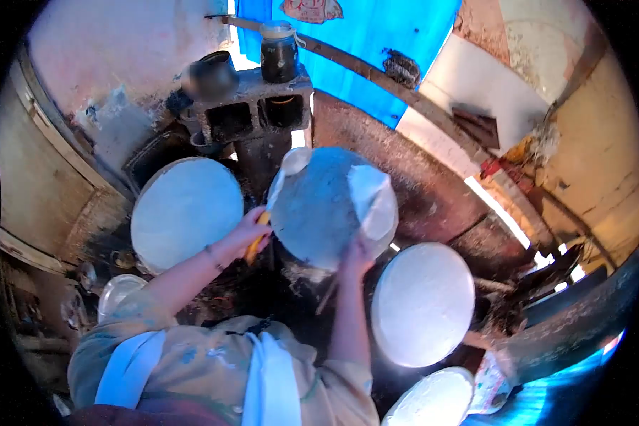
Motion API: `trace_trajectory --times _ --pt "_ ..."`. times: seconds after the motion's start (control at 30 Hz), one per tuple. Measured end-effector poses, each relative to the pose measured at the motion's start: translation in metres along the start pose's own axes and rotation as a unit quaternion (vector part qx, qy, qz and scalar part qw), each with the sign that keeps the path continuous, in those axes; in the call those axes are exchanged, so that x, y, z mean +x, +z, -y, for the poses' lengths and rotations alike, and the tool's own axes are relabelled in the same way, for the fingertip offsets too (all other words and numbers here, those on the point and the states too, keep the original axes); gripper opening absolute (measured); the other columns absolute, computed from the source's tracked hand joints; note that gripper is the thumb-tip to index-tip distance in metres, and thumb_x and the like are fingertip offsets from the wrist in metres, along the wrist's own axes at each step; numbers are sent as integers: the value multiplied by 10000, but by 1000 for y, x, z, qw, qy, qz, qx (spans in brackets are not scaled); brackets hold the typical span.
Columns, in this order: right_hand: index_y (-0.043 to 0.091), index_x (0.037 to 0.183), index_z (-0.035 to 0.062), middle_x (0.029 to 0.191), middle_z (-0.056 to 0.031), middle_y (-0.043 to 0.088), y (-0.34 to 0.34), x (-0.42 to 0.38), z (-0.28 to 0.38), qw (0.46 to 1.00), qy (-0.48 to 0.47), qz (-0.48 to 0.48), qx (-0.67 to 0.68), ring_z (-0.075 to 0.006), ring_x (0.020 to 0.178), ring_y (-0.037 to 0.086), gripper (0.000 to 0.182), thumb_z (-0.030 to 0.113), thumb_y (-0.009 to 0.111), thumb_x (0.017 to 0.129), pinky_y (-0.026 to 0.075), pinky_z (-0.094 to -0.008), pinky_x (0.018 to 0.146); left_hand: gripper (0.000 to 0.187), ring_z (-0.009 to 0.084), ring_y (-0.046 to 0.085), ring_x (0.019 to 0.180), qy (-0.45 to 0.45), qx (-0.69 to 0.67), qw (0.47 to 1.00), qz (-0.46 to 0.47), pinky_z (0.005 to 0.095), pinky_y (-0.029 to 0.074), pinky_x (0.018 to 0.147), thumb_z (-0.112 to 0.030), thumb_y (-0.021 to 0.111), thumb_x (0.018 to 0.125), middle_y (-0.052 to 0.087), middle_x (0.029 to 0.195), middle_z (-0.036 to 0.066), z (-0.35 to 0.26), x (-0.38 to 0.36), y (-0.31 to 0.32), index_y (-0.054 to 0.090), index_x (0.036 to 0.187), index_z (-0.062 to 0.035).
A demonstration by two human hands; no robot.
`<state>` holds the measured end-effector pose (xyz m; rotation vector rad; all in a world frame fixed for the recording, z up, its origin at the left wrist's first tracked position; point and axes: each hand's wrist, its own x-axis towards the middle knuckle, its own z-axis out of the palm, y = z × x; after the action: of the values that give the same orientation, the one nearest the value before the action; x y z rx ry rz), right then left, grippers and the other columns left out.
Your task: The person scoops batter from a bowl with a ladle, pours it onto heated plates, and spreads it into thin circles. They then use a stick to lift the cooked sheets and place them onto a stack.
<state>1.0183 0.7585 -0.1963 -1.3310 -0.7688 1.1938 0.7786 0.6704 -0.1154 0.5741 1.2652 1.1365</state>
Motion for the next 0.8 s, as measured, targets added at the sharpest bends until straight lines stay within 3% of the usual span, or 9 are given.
trace_trajectory --times 0.1,0.2,0.37,0.43,0.53,0.6,0.67,0.73,0.8 --pt "616 940 54 509 21 446 10 25 -42 988 -85 38 -126 -75 353 387 166 118 624 786 286 -253 302 601 93 427 456 -77 -36 995 -43 199 342 377 -24 528 796 480 754 57 1 -44 -5 279 1317 -188" --pt "611 946 46 531 17 466 0 10 5 979 18 168 -114 -72 364 392 188 126 639 778 290 -247 304 614 69 378 445 -88 -154 984 5 177 316 385 -14 513 808 483 763 68 -12 -96 -19 258 1332 -206" --pt "582 1023 44 532 33 451 -22 39 28 990 82 82 -80 -70 347 370 264 149 638 787 278 -234 306 576 38 337 422 -52 -251 966 -22 153 270 368 -29 501 825 505 780 72 -17 -166 -42 279 1327 -202" --pt "579 1032 38 588 25 494 -12 64 -39 979 -30 148 -134 -74 395 403 275 141 641 785 309 -223 344 566 35 335 417 -43 -263 964 -16 152 266 362 -29 501 825 506 782 68 -10 -175 -49 291 1325 -192" --pt "634 994 -23 850 -93 629 -6 31 -3 961 83 230 -129 -149 786 574 352 170 720 713 468 -281 685 537 45 333 415 -50 -289 956 -9 171 271 371 -42 510 812 505 768 65 -3 -186 -70 322 1303 -149" --pt "611 1014 -44 821 -91 622 -32 26 50 946 122 300 -8 -151 697 580 340 93 705 717 468 -240 626 526 44 321 402 -6 -322 945 -50 169 263 356 -31 503 808 503 760 62 0 -195 -68 335 1296 -132" --pt "596 993 -57 574 -19 542 -46 46 73 972 117 180 -93 -89 398 454 297 120 657 761 328 -234 337 545 45 312 392 23 -337 940 -40 170 260 348 -16 504 799 500 767 58 3 -197 -72 326 1302 -131" --pt "600 982 23 497 14 449 -30 57 67 979 93 126 -127 -68 322 357 236 173 624 800 234 -221 287 548 43 312 392 38 -342 939 -28 169 258 345 -6 504 796 500 786 58 7 -196 -72 330 1300 -133" --pt "581 1030 -9 509 -6 482 -10 44 69 954 121 234 -147 -76 335 385 287 140 625 789 252 -223 290 553 44 312 392 33 -339 939 -59 168 258 345 -3 512 793 502 806 60 12 -197 -68 336 1300 -137"
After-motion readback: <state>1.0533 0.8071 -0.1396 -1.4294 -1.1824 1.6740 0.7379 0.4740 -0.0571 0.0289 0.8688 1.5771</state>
